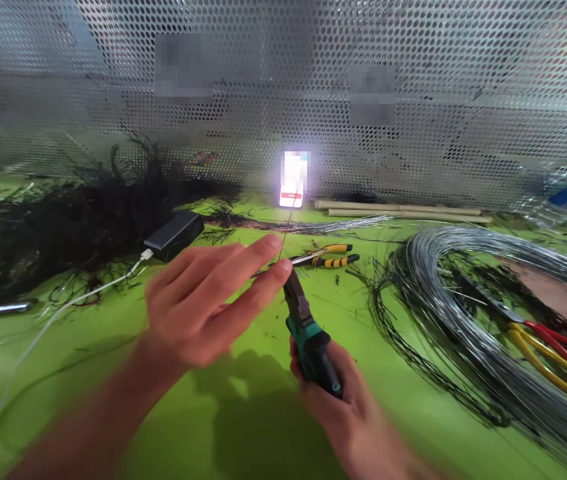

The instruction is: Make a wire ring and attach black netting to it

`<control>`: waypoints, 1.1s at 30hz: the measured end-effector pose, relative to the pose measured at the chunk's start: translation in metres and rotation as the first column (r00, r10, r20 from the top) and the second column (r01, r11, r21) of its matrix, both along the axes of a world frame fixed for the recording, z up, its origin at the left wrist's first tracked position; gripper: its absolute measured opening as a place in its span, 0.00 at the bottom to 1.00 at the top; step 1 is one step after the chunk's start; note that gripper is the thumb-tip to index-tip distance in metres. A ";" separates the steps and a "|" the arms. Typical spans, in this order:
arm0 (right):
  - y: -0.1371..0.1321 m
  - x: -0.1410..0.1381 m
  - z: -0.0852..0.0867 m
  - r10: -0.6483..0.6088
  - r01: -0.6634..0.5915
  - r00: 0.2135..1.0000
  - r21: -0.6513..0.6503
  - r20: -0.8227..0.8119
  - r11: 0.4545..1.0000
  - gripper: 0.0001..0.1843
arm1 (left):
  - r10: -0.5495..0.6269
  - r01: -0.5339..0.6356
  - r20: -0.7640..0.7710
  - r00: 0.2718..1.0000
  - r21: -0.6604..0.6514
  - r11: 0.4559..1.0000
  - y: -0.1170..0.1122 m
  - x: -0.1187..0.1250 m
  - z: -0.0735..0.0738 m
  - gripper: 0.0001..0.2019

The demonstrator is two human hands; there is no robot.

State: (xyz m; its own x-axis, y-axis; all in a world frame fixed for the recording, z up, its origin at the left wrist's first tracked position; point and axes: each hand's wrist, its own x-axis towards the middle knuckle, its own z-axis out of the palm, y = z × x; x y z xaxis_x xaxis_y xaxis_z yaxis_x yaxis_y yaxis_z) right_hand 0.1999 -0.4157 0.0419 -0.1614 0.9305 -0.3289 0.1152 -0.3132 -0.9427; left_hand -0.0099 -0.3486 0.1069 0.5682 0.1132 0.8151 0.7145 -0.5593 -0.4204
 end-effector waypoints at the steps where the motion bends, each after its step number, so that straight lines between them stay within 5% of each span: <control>1: -0.001 0.000 0.002 -0.004 0.004 1.000 -0.008 0.005 1.000 0.27 | 0.002 -0.001 -0.016 1.000 0.024 1.000 0.000 0.000 0.003 0.18; 7: -0.006 0.000 0.023 -0.039 0.045 0.998 -0.111 0.052 0.993 0.30 | 0.128 -0.127 -0.014 0.992 0.038 0.991 -0.003 0.000 0.010 0.18; 11: -0.009 0.001 0.022 -0.045 0.046 0.999 -0.159 0.008 0.986 0.35 | 0.173 -0.172 -0.040 0.984 0.008 0.985 -0.001 -0.007 0.007 0.21; 21: -0.010 0.012 0.003 0.092 -0.096 0.995 -0.126 -0.037 0.987 0.36 | 0.081 -0.084 -0.039 0.996 -0.072 0.994 0.006 -0.004 0.008 0.16; 26: -0.012 0.010 0.005 0.042 -0.049 0.998 -0.165 -0.049 0.985 0.36 | -0.008 0.007 -0.004 1.000 -0.158 0.987 0.005 0.001 0.005 0.12; 33: -0.010 0.009 0.012 0.065 -0.075 0.996 -0.199 -0.056 0.977 0.37 | 0.034 0.009 0.120 0.992 -0.341 0.940 -0.003 0.010 0.004 0.07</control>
